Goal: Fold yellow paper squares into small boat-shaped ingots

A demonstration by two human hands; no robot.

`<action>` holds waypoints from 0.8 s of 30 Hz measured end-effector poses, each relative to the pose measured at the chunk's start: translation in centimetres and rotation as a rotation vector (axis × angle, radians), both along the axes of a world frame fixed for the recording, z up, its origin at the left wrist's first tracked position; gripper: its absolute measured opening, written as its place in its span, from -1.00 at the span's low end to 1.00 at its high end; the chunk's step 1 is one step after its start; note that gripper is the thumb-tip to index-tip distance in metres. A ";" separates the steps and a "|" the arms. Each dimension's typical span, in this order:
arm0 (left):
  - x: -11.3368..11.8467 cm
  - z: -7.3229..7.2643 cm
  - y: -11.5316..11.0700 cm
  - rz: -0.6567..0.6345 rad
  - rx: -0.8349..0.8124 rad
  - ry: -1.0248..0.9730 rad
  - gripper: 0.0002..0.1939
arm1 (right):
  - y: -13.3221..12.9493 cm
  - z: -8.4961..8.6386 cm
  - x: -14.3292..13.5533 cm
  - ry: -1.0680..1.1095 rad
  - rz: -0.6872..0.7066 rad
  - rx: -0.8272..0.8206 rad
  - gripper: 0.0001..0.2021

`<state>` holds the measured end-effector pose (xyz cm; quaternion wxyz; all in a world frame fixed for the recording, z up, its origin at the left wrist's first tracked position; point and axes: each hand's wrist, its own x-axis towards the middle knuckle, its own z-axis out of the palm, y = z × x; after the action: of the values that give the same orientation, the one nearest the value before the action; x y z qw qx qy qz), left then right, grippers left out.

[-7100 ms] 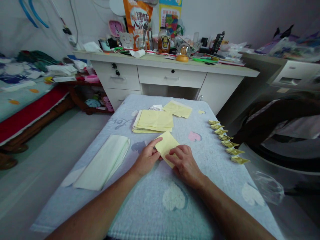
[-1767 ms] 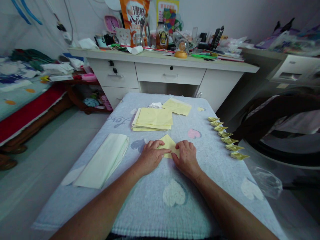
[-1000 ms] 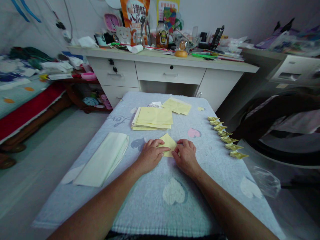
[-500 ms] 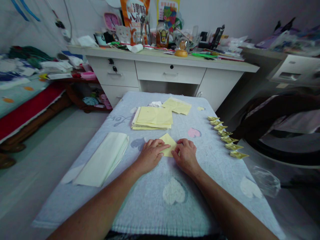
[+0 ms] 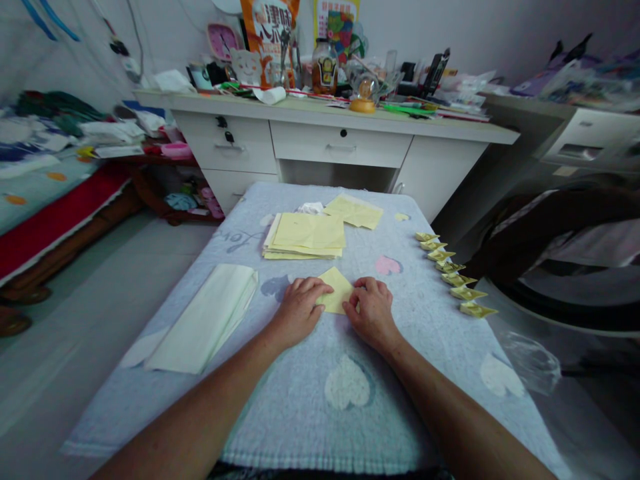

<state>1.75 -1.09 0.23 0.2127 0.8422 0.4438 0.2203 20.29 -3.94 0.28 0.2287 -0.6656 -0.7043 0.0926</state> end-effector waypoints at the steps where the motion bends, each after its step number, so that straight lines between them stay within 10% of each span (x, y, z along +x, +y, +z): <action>1: 0.0 0.0 0.0 -0.001 -0.001 -0.001 -0.64 | 0.0 0.0 0.0 0.002 -0.001 0.000 -0.87; 24: -0.3 0.0 0.2 -0.033 -0.026 -0.027 -0.57 | 0.0 -0.3 0.1 -0.046 -0.006 0.004 -0.90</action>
<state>1.46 -0.86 0.23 0.2333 0.8434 0.4299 0.2222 20.37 -3.90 -0.02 0.2141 -0.6691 -0.7077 0.0750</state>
